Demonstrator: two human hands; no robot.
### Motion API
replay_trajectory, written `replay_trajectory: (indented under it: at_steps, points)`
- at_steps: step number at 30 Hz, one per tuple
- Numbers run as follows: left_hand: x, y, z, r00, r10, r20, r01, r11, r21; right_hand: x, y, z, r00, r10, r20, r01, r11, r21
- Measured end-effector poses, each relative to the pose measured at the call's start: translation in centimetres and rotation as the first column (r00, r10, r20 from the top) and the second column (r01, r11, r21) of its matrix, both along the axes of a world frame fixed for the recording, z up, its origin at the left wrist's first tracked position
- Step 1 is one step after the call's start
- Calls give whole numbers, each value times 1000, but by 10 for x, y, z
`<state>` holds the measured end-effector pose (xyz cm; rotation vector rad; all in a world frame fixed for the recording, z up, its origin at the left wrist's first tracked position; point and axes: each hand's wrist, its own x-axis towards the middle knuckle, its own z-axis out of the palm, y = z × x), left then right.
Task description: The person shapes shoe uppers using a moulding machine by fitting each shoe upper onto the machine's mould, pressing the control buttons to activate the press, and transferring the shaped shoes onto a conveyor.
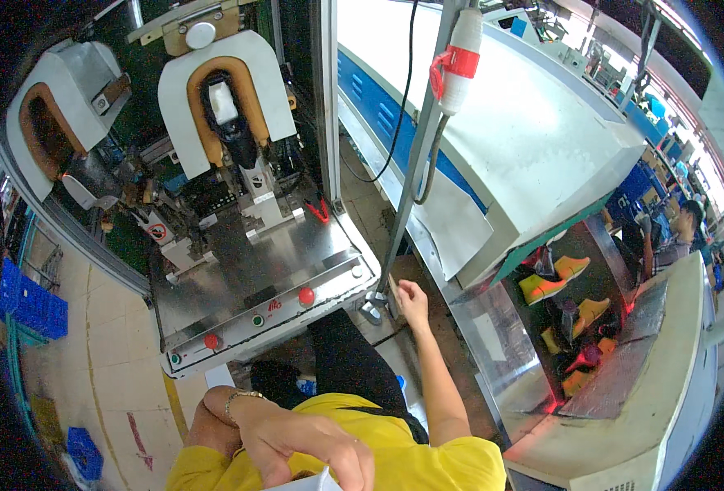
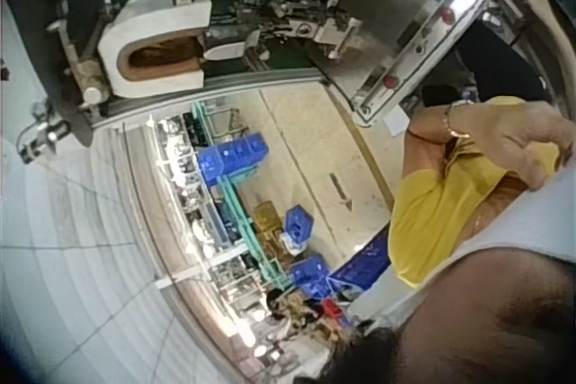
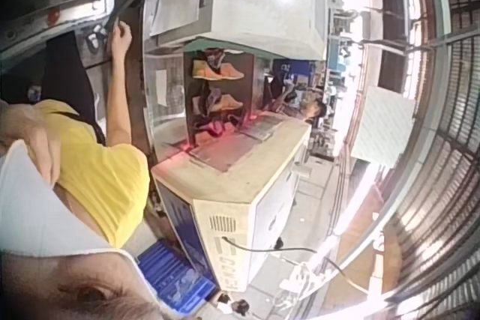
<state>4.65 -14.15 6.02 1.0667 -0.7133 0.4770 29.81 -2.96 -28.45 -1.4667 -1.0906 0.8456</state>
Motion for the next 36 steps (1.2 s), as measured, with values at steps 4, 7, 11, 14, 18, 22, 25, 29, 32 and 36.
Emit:
replay_trajectory:
  at_steps: [4,7,11,14,18,22,25,29,32,36]
  points:
    - [-15,5,32,983,25,-185,-21,1000,22,-43,57,24,960,-230,160,217,971,99]
    - [-23,6,29,977,86,-198,-80,996,37,-71,88,9,907,-265,327,286,958,-18]
    - [-31,4,4,956,187,-227,-178,982,60,-116,87,27,753,-403,520,458,889,26]
    - [-29,15,-45,990,138,-17,-130,960,250,-117,89,26,703,-459,544,503,861,77]
    - [-22,31,-25,966,123,-229,-96,988,123,-113,87,25,687,-490,537,500,854,140]
    - [-6,43,-32,659,507,-556,-434,860,269,-116,88,23,684,-492,538,488,857,163]
    - [4,59,-62,412,766,-494,-528,642,555,-117,85,22,680,-492,544,494,855,157]
    - [3,101,-137,-149,987,-62,-576,-36,816,-120,81,23,675,-500,542,501,850,160]
    - [-12,135,-206,-444,887,126,-406,-325,854,-113,78,24,670,-518,532,506,843,183]
    - [-41,139,-272,-602,723,340,3,-423,906,-111,87,12,702,-480,527,454,871,189]
